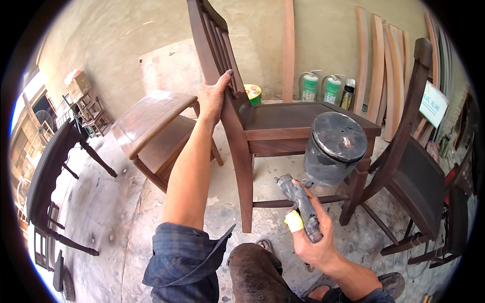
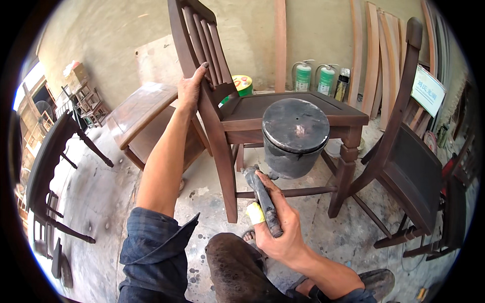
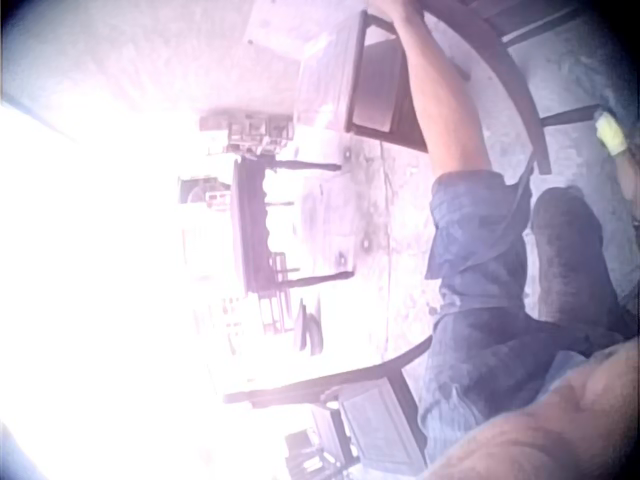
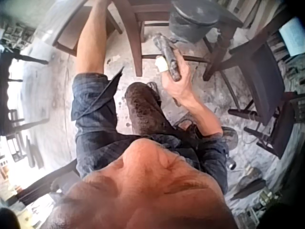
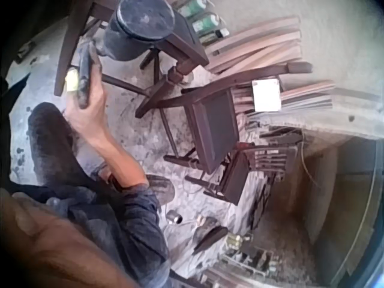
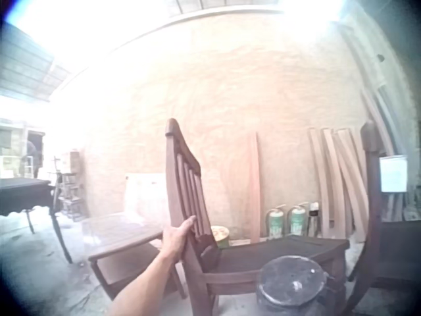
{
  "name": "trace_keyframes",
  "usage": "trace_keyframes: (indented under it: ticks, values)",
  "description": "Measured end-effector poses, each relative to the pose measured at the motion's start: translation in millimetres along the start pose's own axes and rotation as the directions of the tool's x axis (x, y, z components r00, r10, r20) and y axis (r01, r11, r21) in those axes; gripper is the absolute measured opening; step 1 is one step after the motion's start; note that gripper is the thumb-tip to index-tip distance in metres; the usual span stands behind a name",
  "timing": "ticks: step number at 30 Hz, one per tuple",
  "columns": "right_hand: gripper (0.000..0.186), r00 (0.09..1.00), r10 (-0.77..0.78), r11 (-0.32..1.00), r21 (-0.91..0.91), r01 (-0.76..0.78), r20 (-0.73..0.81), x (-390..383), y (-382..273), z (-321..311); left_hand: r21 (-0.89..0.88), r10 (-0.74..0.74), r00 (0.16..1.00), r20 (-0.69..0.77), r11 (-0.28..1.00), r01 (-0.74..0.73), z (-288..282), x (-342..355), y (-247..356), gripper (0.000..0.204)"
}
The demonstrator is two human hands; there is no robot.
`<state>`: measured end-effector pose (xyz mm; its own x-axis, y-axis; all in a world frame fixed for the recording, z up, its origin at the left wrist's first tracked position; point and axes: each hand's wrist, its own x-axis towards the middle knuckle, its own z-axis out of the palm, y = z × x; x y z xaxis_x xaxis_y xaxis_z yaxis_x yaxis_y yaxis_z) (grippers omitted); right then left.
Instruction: The person pours red paint into a spray gun and then spray paints several wooden chairs in a workshop. They move the chairs to access different sides and continue applying the finish.
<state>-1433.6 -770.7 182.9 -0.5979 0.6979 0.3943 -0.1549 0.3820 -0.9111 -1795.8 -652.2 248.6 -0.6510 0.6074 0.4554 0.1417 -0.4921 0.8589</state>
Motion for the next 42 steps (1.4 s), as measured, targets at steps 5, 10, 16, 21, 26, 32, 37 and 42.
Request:
trace_keyframes:
  ticks: [5,10,16,21,26,32,37,42]
  values:
    - [0.058,0.997,0.015,1.0,-0.021,-0.016,-0.073,-9.0,6.2,-15.0,-0.026,-0.025,1.0,0.011,0.999,0.026,-0.3,0.8,-0.7,0.033]
    - [0.057,0.988,0.058,0.998,-0.018,-0.062,-0.146,-18.6,6.0,-35.6,0.028,-0.036,0.999,0.003,0.999,0.035,2.2,-1.8,1.1,0.031]
    - [0.056,0.989,0.056,0.998,-0.005,-0.057,-0.137,-23.4,4.8,-39.4,0.105,-0.047,0.999,-0.02,0.993,0.049,0.7,-5.0,7.3,0.041]
    - [0.06,0.995,-0.035,0.997,-0.074,0.029,-0.092,-19.4,2.0,-40.3,0.109,-0.015,1.0,0.015,0.994,0.013,-3.2,-1.8,-0.6,0.041]
    - [0.059,0.977,0.005,1.0,-0.023,-0.011,-0.212,-26.8,6.4,-56.7,0.121,-0.062,0.998,-0.005,0.991,0.063,-1.8,-1.8,0.7,0.041]
    - [0.055,0.946,0.041,0.999,-0.003,-0.044,-0.323,-36.2,5.5,-91.7,0.18,-0.068,0.997,-0.041,0.981,0.075,3.0,-6.8,6.8,0.046]
    - [0.055,0.917,0.058,0.998,0.033,-0.049,-0.395,-44.6,2.0,-119.2,0.196,-0.09,0.995,-0.048,0.976,0.098,4.8,-10.1,11.1,0.05]
    - [0.053,0.871,0.074,0.996,0.083,-0.038,-0.486,-50.1,1.0,-141.9,0.189,-0.103,0.993,-0.053,0.976,0.111,5.4,-13.1,13.1,0.05]
